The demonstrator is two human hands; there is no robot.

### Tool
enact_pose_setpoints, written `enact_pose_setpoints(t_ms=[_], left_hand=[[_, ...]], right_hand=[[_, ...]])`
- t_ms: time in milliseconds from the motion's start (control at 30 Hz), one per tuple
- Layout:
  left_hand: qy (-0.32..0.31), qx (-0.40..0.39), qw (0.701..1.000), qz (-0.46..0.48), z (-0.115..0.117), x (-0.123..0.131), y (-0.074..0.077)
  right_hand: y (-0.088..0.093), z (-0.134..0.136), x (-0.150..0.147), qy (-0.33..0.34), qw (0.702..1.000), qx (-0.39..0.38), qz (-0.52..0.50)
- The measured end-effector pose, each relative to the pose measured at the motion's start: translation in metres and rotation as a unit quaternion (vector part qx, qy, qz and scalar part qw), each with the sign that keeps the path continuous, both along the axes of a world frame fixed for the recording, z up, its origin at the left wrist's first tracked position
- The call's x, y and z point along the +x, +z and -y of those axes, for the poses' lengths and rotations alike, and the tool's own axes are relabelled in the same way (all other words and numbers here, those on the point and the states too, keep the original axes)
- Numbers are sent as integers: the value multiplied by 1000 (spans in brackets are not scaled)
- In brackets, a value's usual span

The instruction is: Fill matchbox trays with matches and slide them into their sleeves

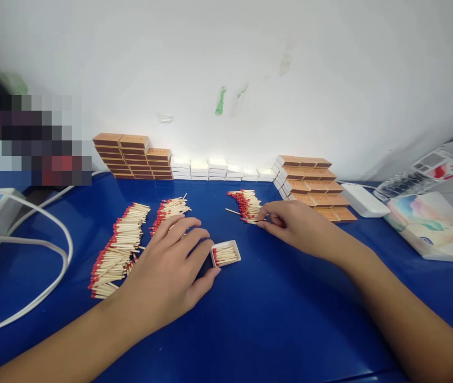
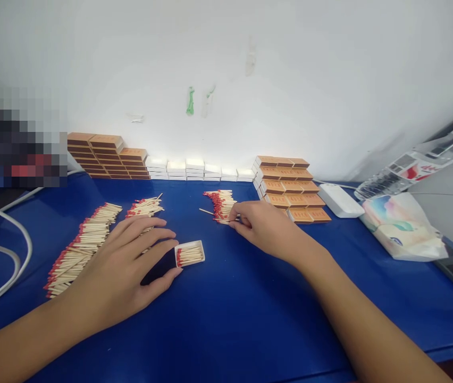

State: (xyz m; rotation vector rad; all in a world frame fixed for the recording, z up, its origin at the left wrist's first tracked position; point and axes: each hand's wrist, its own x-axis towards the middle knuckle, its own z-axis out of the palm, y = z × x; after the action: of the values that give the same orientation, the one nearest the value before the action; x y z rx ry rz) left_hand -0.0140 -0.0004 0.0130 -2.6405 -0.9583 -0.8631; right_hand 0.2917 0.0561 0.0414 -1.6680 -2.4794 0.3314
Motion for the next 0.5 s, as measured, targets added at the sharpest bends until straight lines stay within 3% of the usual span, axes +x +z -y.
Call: enact_pose_setpoints(t_ms=[233,500], left_hand=[[-3,4,1000,2,0,0,1],[-3,5,1000,-1,0,0,0]], right_hand=[[-3,0,-2,30,999,13,-24],[-4,-1,-2,11,1000,2,-17]])
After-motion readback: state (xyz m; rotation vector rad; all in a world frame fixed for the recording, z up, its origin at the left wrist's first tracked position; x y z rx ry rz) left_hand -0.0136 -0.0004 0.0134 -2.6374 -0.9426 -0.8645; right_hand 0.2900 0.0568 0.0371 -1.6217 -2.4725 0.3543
